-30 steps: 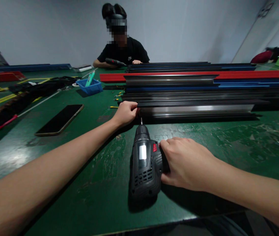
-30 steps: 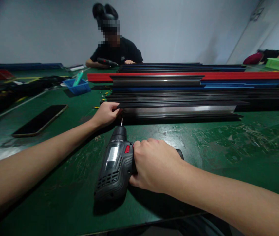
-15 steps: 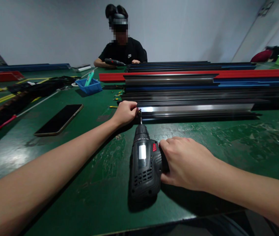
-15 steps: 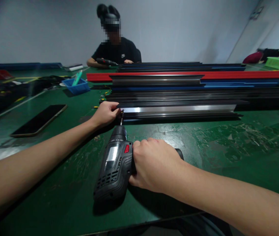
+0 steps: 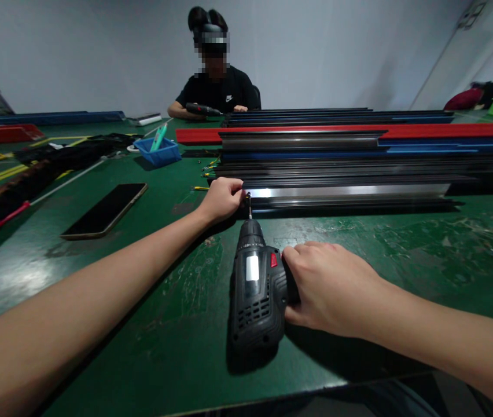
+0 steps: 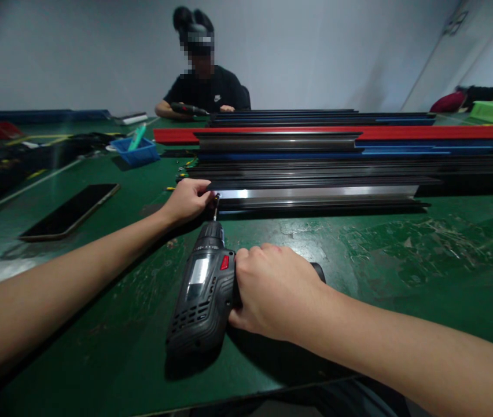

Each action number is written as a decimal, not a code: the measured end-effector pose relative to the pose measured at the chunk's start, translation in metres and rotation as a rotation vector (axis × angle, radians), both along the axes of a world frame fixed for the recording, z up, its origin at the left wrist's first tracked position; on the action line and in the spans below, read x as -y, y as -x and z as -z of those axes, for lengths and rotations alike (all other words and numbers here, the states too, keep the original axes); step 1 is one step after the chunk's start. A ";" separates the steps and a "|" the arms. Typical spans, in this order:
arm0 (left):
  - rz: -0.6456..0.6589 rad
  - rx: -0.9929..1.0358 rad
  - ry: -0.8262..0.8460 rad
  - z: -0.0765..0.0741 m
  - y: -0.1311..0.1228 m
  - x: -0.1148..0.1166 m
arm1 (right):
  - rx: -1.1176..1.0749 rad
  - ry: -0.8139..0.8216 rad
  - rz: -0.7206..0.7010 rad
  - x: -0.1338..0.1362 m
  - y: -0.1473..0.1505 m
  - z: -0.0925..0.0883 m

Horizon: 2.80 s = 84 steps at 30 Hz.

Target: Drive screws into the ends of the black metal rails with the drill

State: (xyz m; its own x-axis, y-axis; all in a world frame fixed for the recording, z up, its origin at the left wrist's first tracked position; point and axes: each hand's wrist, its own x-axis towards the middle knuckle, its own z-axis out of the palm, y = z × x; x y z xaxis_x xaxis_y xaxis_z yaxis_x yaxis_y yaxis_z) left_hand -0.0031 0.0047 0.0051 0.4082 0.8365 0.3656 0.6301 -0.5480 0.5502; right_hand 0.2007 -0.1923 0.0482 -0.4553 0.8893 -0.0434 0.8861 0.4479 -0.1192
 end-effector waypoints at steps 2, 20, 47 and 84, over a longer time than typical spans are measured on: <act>-0.004 0.003 0.004 0.000 0.000 0.000 | -0.003 0.001 -0.003 0.000 0.000 0.000; 0.018 0.042 0.048 -0.001 -0.001 0.000 | -0.004 -0.010 0.003 0.000 -0.001 0.001; 0.005 0.032 0.040 -0.001 -0.001 0.001 | -0.013 -0.026 0.003 0.001 0.000 0.000; -0.012 -0.001 0.016 -0.002 0.000 0.000 | -0.037 -0.010 -0.002 0.001 0.000 0.001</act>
